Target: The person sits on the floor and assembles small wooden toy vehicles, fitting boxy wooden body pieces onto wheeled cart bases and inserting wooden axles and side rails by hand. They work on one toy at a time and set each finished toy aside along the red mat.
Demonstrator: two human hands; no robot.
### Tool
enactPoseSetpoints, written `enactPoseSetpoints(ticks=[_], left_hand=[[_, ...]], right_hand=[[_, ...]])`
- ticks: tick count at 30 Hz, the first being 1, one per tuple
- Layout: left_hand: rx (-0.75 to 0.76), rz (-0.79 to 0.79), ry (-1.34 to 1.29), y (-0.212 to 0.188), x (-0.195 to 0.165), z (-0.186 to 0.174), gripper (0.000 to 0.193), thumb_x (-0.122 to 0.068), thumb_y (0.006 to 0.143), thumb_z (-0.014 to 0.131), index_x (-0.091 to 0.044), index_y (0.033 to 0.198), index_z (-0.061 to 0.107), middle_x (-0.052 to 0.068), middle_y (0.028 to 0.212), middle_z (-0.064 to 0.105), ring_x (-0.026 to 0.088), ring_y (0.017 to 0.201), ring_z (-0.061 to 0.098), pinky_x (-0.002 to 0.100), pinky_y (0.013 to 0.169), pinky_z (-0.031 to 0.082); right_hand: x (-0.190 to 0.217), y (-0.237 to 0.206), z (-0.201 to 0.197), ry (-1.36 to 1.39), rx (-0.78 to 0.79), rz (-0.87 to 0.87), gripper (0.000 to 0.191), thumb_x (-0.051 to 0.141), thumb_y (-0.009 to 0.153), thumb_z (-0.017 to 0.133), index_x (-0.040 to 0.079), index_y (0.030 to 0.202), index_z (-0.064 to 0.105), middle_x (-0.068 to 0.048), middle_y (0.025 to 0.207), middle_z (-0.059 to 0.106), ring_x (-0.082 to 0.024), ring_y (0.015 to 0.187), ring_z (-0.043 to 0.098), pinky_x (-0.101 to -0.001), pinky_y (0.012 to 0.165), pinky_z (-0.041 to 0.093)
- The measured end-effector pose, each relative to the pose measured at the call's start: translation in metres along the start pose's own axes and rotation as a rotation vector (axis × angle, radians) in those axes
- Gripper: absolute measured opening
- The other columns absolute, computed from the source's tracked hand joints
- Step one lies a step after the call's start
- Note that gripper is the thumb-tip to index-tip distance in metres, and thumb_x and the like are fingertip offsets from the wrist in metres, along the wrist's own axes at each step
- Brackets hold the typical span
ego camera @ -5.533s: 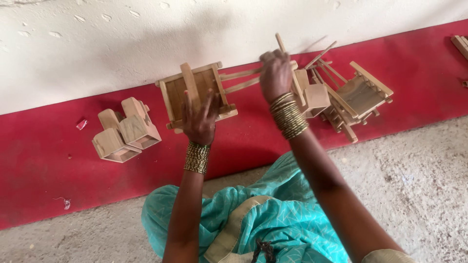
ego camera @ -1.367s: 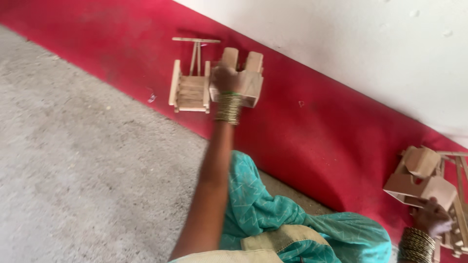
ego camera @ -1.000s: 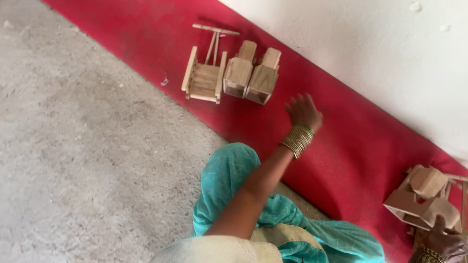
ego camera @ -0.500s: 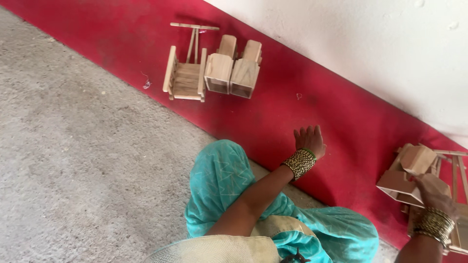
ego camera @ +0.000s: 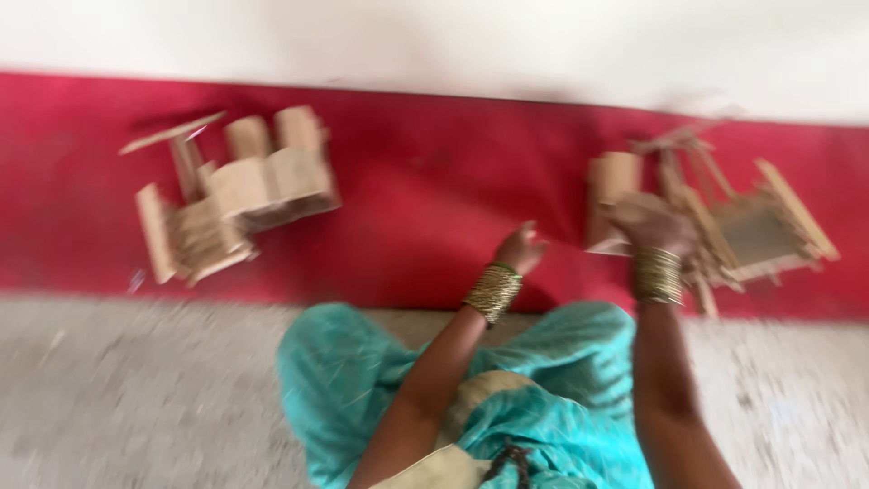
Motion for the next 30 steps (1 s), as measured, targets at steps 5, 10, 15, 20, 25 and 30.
enactPoseSetpoints(ticks=[5,10,15,20,25,30], left_hand=[[0.188,-0.022,-0.553,0.014,0.001,0.037,0.078,-0.056,0.093,0.064,0.005,0.140,0.053,0.025,0.129,0.067,0.027,0.114,0.067,0.036,0.096,0.054],[0.009,-0.223,-0.574,0.016,0.002,0.037,0.074,-0.060,0.093,0.059,0.002,0.134,0.060,0.023,0.117,0.068,0.025,0.101,0.067,0.031,0.081,0.055],[-0.234,-0.535,-0.425,0.001,0.001,0.008,0.075,-0.059,0.086,0.069,0.003,0.127,0.056,0.018,0.106,0.071,0.026,0.086,0.075,0.036,0.066,0.064],[-0.390,-0.440,-0.523,0.000,0.031,-0.047,0.073,-0.066,0.087,0.062,0.003,0.108,0.073,0.017,0.095,0.078,0.025,0.078,0.076,0.039,0.067,0.061],[-0.585,-0.514,-0.586,-0.009,0.078,-0.086,0.083,-0.075,0.088,0.055,0.004,0.100,0.078,0.019,0.093,0.078,0.026,0.079,0.074,0.040,0.071,0.058],[-0.768,-0.574,-0.944,-0.025,0.097,-0.097,0.085,-0.076,0.081,0.058,0.005,0.102,0.074,0.016,0.095,0.077,0.026,0.080,0.075,0.039,0.073,0.062]], right_hand=[[0.019,-0.027,-0.005,-0.121,0.379,0.244,0.104,0.095,0.063,0.059,0.003,0.111,0.073,-0.013,0.098,0.073,-0.026,0.086,0.076,-0.0384,0.065,0.062],[0.070,-0.069,0.007,0.002,0.138,0.132,0.092,0.084,0.073,0.070,0.000,0.110,0.070,-0.023,0.109,0.065,-0.035,0.096,0.067,-0.0451,0.069,0.061],[0.072,-0.067,0.024,0.319,0.251,-0.076,0.062,0.059,0.092,0.069,-0.002,0.101,0.076,-0.023,0.100,0.075,-0.030,0.090,0.071,-0.0436,0.080,0.057],[0.094,-0.066,0.040,0.838,0.367,-0.390,0.030,0.013,0.096,0.056,-0.002,0.119,0.069,-0.020,0.097,0.072,-0.027,0.075,0.069,-0.0395,0.067,0.059],[0.119,-0.081,0.035,0.828,-0.034,-0.486,0.035,-0.003,0.094,0.058,0.000,0.125,0.073,-0.015,0.085,0.063,-0.024,0.077,0.064,-0.0356,0.068,0.058],[0.152,-0.084,0.026,0.978,-0.214,-0.254,0.032,-0.004,0.077,0.071,-0.003,0.109,0.064,-0.012,0.090,0.064,-0.019,0.073,0.065,-0.0320,0.063,0.058]])
Point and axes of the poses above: each hand's wrist, its own y-axis towards the middle knuckle, its own z-axis out of the palm, x = y × z, the point moved 2 cm from there along y, towards the middle knuckle
